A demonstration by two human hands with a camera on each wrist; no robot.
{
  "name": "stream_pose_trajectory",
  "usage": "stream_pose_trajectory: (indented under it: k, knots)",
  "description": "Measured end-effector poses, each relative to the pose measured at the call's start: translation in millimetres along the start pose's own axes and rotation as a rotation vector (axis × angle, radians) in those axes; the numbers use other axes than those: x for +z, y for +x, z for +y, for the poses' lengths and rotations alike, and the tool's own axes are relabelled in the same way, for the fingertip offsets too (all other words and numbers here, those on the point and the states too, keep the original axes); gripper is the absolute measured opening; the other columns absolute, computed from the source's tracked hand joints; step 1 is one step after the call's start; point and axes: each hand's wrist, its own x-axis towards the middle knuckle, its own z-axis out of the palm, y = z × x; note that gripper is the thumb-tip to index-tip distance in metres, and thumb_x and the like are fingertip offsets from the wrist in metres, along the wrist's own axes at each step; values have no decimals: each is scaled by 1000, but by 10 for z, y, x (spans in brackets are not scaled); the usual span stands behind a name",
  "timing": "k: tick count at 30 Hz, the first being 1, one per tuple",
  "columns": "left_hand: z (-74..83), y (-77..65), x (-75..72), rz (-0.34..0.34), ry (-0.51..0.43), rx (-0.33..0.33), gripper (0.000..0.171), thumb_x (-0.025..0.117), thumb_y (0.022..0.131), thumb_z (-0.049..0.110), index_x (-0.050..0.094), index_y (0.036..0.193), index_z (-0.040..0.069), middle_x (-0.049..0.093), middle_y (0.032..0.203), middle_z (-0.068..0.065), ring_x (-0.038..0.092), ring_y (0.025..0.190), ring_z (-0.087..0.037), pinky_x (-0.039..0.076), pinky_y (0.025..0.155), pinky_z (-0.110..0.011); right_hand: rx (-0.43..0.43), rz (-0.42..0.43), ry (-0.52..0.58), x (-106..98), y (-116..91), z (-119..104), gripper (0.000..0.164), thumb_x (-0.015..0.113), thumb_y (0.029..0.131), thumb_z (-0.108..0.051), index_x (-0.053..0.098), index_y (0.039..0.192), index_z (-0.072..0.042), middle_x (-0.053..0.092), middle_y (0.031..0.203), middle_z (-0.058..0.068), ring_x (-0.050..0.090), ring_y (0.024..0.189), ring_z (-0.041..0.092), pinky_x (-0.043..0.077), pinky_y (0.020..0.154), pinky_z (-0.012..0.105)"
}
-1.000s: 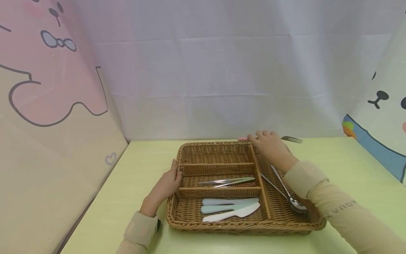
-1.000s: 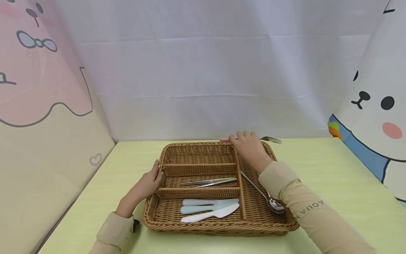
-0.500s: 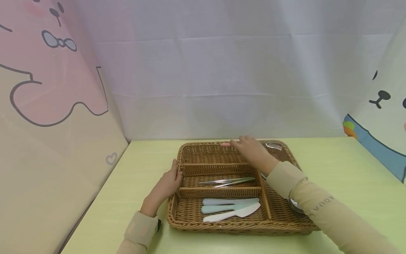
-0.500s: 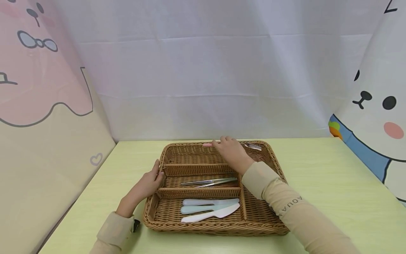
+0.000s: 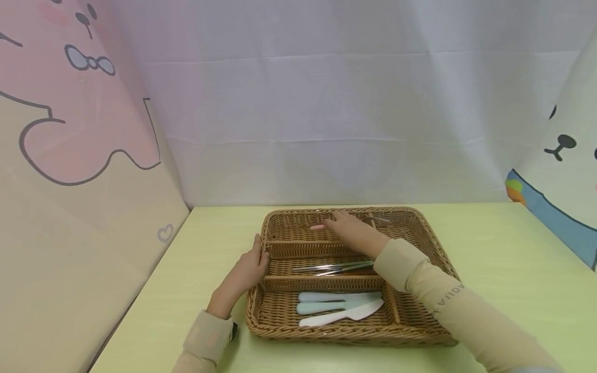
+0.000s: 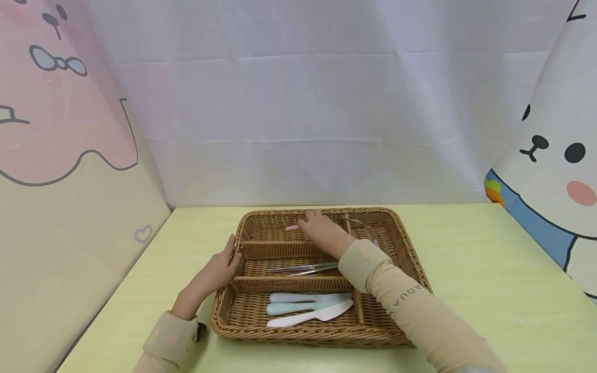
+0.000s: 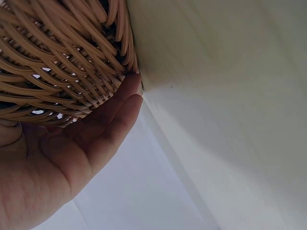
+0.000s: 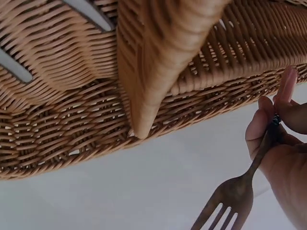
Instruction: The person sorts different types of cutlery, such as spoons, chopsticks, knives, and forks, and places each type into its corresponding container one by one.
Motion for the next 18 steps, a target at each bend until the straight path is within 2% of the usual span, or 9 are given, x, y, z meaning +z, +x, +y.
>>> stream_pose_trajectory:
  k: [4,9,11,15,18]
  knots:
    - [0,-3,-4,0,0,-6,65,32,100,22,-9,145,1,37,47,1,25,35,-10,27,35,-21,-22,-18,50,41,41,-18,30,46,86,14,56,106,-6,50,121,25,43,120,42,39,97,50]
    - [-2,0,-2,3,2,-7,65,33,100,22,-8,145,1,37,47,1,25,36,-10,26,35,-21,-5,-84,127,72,75,-29,36,37,88,17,53,112,-5,41,134,27,31,130,43,28,104,53]
    - [-7,2,-1,3,2,-6,65,33,100,22,-9,145,1,37,47,1,26,36,-10,26,35,-20,-2,-102,147,80,88,-29,40,34,89,17,49,121,-3,40,137,25,30,131,42,26,106,53]
    - [-14,4,1,0,-3,-3,65,33,100,21,-9,145,2,38,48,1,26,36,-10,27,35,-20,17,-129,205,91,110,-25,43,32,88,17,42,125,-1,51,132,12,37,128,39,28,106,51]
    - [-16,4,0,2,-6,-4,64,32,100,21,-9,146,2,39,48,0,27,36,-10,27,35,-20,6,-141,230,100,123,-19,42,32,88,17,40,125,-2,57,124,10,44,120,37,34,101,49]
